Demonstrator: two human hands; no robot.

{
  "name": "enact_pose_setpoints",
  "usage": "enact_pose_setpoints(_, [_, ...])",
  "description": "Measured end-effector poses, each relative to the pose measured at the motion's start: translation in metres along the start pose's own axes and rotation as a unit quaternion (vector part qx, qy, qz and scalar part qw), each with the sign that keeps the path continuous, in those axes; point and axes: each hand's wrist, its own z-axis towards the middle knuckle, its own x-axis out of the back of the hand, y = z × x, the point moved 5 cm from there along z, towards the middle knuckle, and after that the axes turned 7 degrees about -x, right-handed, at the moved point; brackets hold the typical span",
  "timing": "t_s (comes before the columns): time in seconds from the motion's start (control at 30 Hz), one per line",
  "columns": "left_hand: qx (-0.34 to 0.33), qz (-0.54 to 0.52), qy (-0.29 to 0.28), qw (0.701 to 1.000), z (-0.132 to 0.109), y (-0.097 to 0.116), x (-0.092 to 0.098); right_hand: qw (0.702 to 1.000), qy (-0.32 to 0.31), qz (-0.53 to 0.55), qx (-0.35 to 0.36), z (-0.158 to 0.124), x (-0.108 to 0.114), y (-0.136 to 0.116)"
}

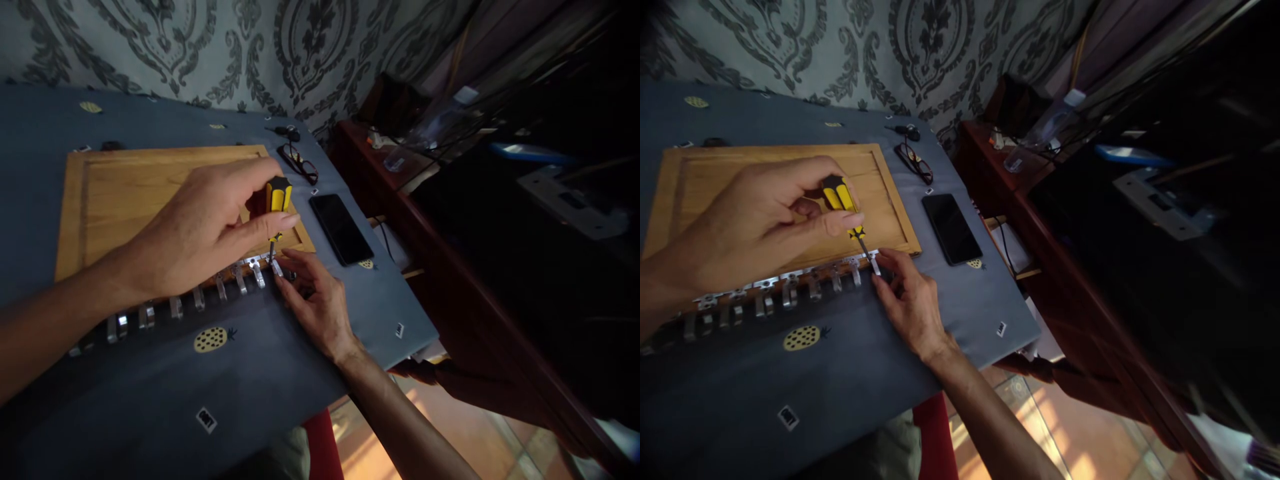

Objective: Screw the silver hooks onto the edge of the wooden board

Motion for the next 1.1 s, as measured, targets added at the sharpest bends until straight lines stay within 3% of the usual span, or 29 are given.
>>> enact_pose_setpoints(0.2, [-0.002, -0.006, 0.009, 1.000, -0.0003, 0.0025, 0.0011, 1.000, -0.002, 0.002, 0.001, 0.0002, -0.0007, 0.0005])
enact_pose_setpoints(0.6, [-0.004, 0.035, -0.056, 0.998, -0.0013, 0.0081, 0.0051, 1.000, -0.002, 0.003, -0.004, 0.0014, -0.0023, 0.0031])
enact_pose_setpoints(1.1, [-0.020, 0.029, -0.052, 0.998, -0.0046, 0.0059, 0.0028, 1.000, -0.006, 0.008, -0.015, 0.0009, -0.0015, 0.0063])
